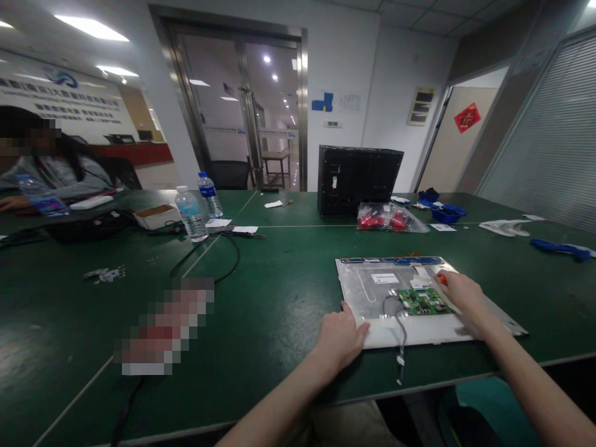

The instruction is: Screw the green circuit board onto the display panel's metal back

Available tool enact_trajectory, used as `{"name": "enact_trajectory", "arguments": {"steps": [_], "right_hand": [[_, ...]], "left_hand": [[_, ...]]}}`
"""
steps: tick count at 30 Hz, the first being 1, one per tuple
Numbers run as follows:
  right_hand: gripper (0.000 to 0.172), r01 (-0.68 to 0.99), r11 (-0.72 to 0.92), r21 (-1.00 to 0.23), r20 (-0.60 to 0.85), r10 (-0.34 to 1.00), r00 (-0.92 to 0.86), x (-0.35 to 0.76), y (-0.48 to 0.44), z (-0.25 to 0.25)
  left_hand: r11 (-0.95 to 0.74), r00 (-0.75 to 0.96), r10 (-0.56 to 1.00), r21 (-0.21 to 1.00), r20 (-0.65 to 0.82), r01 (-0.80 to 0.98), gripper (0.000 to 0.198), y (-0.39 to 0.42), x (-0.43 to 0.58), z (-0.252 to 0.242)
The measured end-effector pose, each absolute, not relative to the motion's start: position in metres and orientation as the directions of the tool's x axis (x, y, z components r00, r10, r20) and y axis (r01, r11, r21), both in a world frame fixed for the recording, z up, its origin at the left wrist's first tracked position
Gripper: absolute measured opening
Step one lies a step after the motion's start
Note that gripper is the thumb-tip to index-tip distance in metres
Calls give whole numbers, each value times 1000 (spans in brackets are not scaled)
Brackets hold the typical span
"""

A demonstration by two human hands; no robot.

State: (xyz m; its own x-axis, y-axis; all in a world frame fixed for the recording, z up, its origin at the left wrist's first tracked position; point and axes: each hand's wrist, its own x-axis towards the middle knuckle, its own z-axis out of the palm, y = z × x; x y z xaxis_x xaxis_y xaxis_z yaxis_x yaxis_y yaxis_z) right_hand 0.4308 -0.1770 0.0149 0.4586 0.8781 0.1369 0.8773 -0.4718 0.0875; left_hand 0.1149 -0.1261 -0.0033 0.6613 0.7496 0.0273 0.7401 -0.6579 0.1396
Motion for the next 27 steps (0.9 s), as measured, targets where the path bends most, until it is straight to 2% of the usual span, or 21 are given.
{"name": "enact_trajectory", "arguments": {"steps": [3,8,11,17,27], "right_hand": [[37,934,-354,49,107,931,348,418,-164,19],[29,982,-190,21,33,981,189,396,-152,12],[25,982,-183,39,21,983,183,396,-150,8],[28,971,-227,74,-6,974,228,408,-145,7],[28,977,-199,73,-28,979,201,410,-143,15]], "left_hand": [[-695,703,711,166,15,700,63,-124,122,0],[-719,730,684,183,14,670,68,-122,136,0],[-735,741,670,177,37,655,68,-121,142,-3],[-766,765,640,147,72,626,70,-118,153,-10],[-775,775,627,166,81,610,68,-116,156,-9]]}}
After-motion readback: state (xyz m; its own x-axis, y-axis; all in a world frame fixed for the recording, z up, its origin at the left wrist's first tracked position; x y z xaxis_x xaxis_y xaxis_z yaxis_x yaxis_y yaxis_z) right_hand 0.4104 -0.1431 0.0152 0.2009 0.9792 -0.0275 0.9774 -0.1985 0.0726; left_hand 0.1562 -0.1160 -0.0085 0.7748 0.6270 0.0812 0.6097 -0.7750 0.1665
